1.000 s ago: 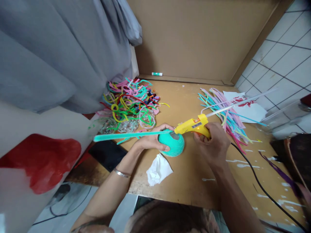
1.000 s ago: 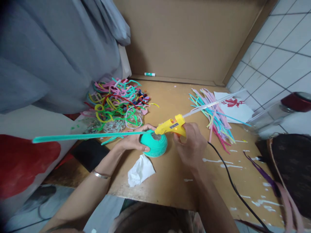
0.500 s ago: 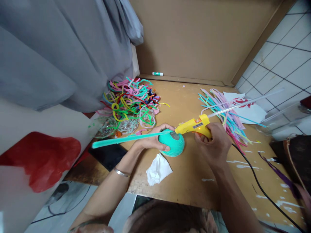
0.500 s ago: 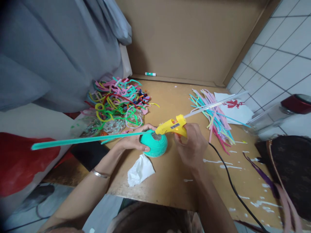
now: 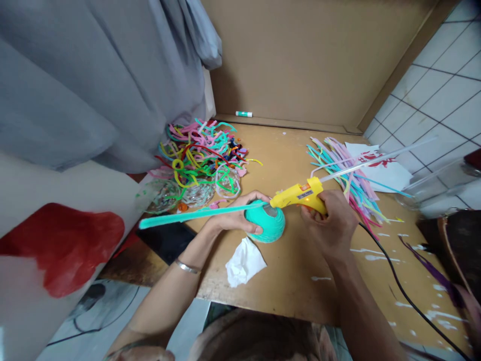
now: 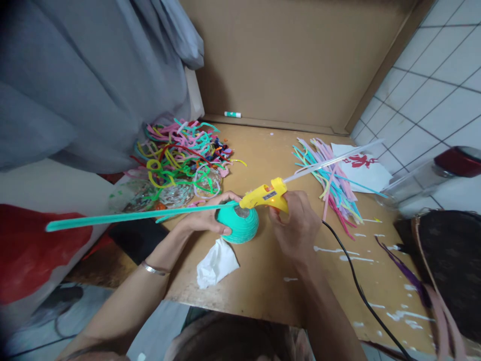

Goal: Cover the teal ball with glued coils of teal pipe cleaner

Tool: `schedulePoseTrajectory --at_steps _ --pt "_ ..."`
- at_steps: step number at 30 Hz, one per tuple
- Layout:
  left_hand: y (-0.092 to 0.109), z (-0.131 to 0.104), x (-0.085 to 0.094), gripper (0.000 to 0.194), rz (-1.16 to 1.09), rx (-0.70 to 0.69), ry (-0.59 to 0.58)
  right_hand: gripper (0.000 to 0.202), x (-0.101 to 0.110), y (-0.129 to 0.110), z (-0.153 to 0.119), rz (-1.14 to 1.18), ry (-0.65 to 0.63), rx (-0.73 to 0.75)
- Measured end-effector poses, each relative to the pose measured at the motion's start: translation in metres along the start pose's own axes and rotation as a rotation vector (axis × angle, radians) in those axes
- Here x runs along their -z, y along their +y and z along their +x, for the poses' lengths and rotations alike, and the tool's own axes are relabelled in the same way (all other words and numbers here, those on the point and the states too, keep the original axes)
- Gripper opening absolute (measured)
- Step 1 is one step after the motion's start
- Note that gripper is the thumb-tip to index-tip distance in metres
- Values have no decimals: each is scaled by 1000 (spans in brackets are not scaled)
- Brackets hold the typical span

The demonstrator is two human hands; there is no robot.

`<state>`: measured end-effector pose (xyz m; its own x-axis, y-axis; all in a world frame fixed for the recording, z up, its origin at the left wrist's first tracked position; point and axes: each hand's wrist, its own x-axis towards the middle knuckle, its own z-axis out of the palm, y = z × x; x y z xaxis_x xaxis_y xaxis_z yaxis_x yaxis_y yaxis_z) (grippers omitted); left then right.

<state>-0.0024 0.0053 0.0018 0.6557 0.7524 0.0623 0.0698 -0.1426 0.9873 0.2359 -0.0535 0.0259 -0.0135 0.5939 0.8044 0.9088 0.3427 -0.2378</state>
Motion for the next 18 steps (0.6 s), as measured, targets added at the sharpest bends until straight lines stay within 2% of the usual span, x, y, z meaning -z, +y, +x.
schedulePoseTrajectory --at_steps 18 --pt "-2 0 1 71 13 -7 -12 19 2 -2 1 7 14 5"
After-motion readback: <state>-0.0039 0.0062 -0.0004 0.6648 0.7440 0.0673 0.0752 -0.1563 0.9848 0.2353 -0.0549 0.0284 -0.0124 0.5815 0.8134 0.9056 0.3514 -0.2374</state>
